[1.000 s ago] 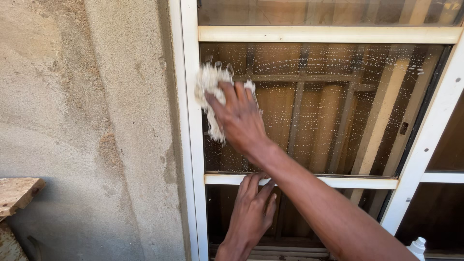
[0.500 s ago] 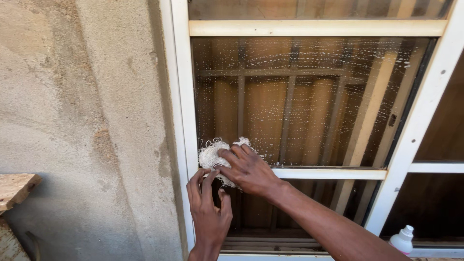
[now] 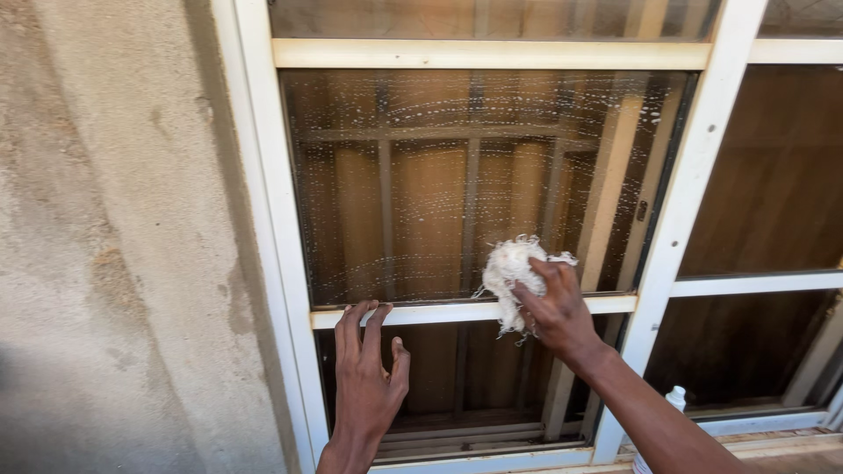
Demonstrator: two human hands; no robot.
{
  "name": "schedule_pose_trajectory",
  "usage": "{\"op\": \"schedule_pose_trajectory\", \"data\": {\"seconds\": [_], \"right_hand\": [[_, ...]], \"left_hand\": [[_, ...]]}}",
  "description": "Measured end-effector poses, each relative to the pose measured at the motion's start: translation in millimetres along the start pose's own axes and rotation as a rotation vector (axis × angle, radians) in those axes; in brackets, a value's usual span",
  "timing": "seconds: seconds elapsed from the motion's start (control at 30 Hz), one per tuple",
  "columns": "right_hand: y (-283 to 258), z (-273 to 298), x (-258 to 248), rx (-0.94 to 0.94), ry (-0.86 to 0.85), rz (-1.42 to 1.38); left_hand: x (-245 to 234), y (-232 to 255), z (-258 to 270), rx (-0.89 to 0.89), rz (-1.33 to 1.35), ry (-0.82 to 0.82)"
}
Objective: The person cleans a window by spraying it with a spray bottle, scrubbing it with a mesh pad, and wiping the glass with a cloth before rinsing and wringing the cloth in a bucket of water.
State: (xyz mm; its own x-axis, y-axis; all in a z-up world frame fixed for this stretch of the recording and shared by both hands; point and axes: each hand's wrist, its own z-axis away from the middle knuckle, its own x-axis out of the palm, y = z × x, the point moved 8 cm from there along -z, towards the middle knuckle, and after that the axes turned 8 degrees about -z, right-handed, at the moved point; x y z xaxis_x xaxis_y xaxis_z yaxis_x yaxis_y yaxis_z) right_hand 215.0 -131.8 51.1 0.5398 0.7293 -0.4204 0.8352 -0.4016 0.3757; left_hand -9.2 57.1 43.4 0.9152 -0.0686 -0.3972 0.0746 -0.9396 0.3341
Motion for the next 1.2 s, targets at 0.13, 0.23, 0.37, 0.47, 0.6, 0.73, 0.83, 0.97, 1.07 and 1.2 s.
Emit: {"op": "schedule_pose_trajectory", "data": {"seconds": [0.13, 0.23, 0.37, 0.47, 0.6, 0.73, 0.83, 0.97, 1.07, 1.2], "right_hand": [[36.0, 29.1, -21.1, 0.132, 0.062, 0.032], [58.2, 45.9, -33.7, 0.236, 0.086, 0.055], [78.8, 65.3, -53.1, 0.452, 0.132, -0.011], [65.4, 60.3, -65.6, 0.390, 0.257, -0.064], [67.9, 34.7, -81.0, 0.486, 0.265, -0.021], [81.7, -11.9, -109.3, 0.501, 0.289, -0.035], [94.3, -50.2, -129.8, 0.486, 0.321, -0.025], [114.0, -92.4, -152.5, 0.491, 0.421, -0.118], [121.3, -114.6, -160.3, 0.492, 0.408, -0.020], [125.8, -127.7, -156.0, 0.556, 0.459, -0.049]], "left_hand": [[8.3, 8.5, -0.4, 0.038, 0.024, -0.008], [13.0, 13.6, 0.1, 0.046, 0.030, -0.013], [18.2, 20.2, 1.0, 0.081, 0.016, -0.001], [19.1, 18.3, -0.3, 0.084, 0.005, 0.002], [21.9, 16.3, -1.3, 0.065, -0.021, -0.018], [25.3, 17.9, -2.1, 0.074, -0.067, -0.019], [27.0, 17.2, -1.4, 0.060, -0.068, -0.014], [30.9, 15.5, -3.4, 0.062, -0.123, -0.045], [32.5, 14.4, -3.6, 0.054, -0.137, -0.069], [35.1, 12.7, -4.0, 0.046, -0.144, -0.131]]}}
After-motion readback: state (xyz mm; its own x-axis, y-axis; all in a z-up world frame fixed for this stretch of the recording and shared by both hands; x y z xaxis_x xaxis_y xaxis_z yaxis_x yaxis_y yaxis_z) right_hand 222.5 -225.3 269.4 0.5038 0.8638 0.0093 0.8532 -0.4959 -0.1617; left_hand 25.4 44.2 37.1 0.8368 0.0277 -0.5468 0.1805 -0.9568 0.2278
